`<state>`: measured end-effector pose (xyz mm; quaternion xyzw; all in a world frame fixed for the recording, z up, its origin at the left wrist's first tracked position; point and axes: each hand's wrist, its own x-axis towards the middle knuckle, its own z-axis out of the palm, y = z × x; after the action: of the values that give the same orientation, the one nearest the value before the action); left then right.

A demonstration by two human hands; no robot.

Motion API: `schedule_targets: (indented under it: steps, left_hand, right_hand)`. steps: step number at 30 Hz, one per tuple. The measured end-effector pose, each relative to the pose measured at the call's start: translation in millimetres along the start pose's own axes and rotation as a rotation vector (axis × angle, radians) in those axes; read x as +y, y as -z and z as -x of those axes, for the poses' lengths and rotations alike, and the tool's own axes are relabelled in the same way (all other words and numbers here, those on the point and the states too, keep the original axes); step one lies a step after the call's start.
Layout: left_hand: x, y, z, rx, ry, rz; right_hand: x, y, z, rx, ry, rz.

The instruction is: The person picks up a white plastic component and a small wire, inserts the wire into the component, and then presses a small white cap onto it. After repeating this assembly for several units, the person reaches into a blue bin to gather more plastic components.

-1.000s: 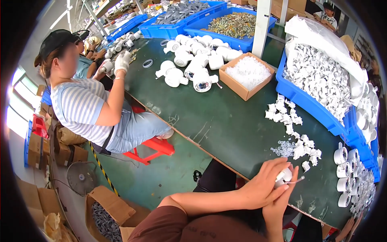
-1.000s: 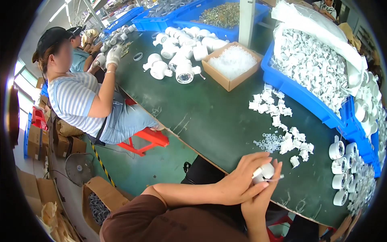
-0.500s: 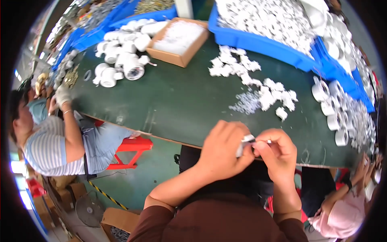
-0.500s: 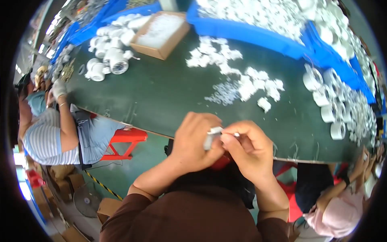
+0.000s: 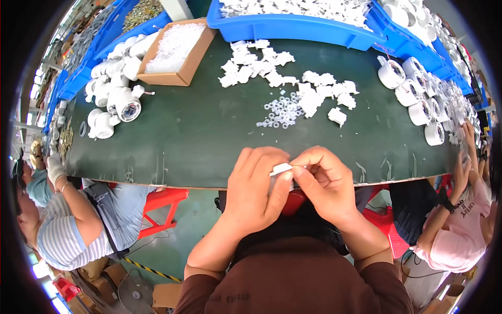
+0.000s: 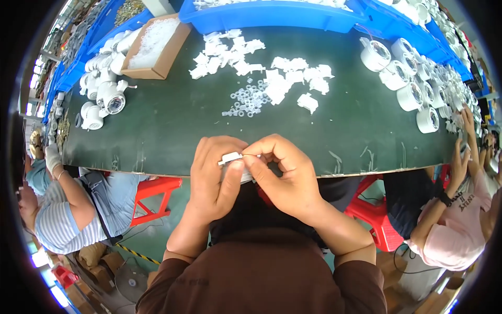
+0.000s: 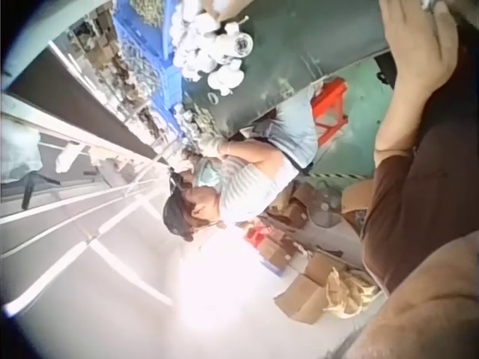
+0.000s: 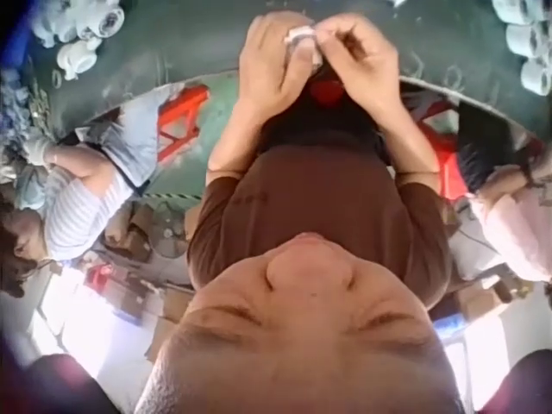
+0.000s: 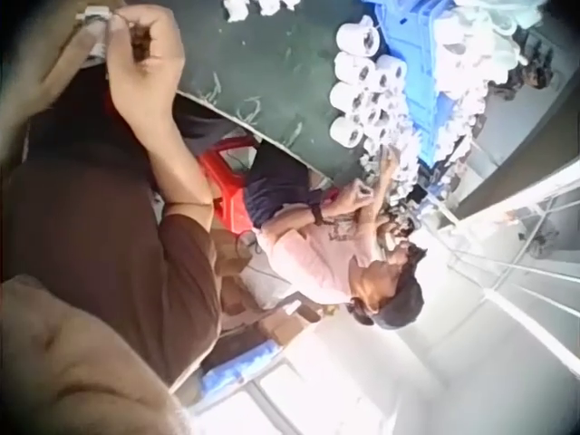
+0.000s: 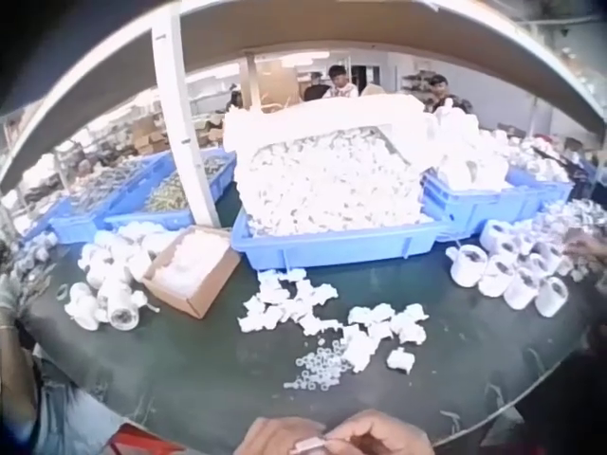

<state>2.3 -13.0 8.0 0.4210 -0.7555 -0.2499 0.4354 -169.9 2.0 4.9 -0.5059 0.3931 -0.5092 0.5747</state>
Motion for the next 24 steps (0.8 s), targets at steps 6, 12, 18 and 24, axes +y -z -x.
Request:
schedule_targets:
  steps: [6, 12, 18, 24]
  left_hand:
    - [1, -3, 5, 0.065, 0.007, -0.023]
    - [2, -2, 1, 0.074, 0.01, -0.006]
    - [-2, 4, 8, 0.048, 0.147, 0.2]
    - [1, 1, 10, 0.057, 0.081, 0.218]
  right_hand:
    - [-22, 33, -16, 0.088, 0.236, 0.676]
    - [-9, 76, -43, 0.204, 0.447, 1.292]
    - [-20, 40, -23, 0.067, -0.067, 0.413]
    - [-11, 7, -9, -0.068, -0.144, -0.017]
